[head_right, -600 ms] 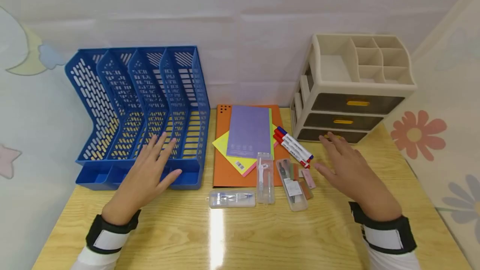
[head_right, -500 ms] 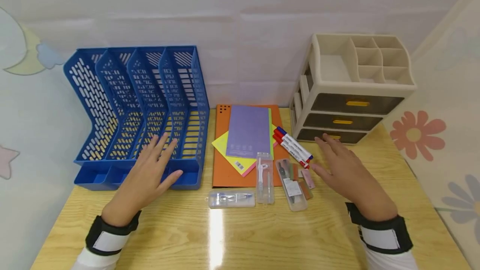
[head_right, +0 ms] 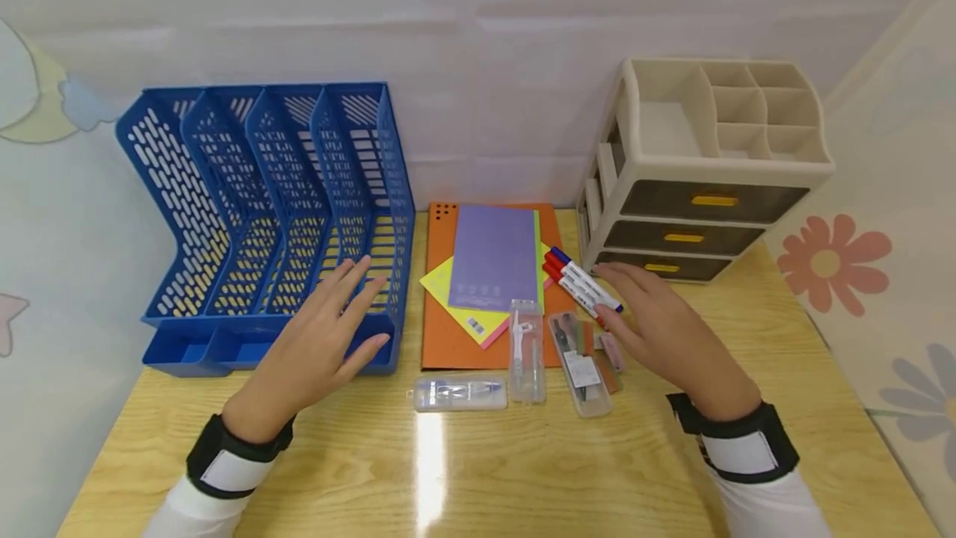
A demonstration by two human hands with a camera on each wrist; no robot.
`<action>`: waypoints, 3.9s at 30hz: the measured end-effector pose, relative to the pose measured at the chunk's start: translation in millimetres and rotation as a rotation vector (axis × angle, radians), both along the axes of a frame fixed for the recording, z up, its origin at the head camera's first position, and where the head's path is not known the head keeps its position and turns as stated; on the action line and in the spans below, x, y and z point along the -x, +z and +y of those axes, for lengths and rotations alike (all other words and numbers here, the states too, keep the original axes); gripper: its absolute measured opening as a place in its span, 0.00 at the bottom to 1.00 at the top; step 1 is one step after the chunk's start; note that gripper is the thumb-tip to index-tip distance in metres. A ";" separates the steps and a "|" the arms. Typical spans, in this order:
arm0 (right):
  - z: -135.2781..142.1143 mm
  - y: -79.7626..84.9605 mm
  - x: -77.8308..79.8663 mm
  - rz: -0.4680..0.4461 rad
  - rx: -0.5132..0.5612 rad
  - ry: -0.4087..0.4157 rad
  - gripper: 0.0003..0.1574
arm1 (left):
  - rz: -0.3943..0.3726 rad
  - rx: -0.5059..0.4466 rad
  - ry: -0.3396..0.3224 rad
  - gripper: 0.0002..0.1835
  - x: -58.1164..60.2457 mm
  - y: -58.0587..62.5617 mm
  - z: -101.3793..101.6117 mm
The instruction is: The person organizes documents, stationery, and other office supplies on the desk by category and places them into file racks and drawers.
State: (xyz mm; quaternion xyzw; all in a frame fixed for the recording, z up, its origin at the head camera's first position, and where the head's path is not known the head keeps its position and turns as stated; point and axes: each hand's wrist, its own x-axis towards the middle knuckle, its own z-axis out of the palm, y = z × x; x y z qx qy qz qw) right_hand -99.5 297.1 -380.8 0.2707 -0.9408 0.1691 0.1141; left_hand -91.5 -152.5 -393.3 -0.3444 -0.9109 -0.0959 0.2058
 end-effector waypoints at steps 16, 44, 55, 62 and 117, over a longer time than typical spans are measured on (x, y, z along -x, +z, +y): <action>-34.8 -4.9 39.1 -0.426 0.045 -0.035 0.42 | 0.039 0.105 -0.075 0.36 9.1 12.3 62.6; -76.4 -23.4 60.8 -0.712 0.081 -0.143 0.48 | -0.392 0.115 0.010 0.35 45.8 -18.6 138.2; -80.5 -32.9 66.8 -0.688 0.199 -0.206 0.40 | -0.541 0.179 0.055 0.32 56.0 -29.1 146.2; -76.5 -38.4 68.2 -0.798 0.339 -0.235 0.44 | -0.541 0.259 0.024 0.28 58.2 -37.6 148.8; -125.2 -7.7 22.8 -0.236 0.521 -0.076 0.33 | -0.867 -0.878 -0.110 0.41 54.9 -0.1 118.5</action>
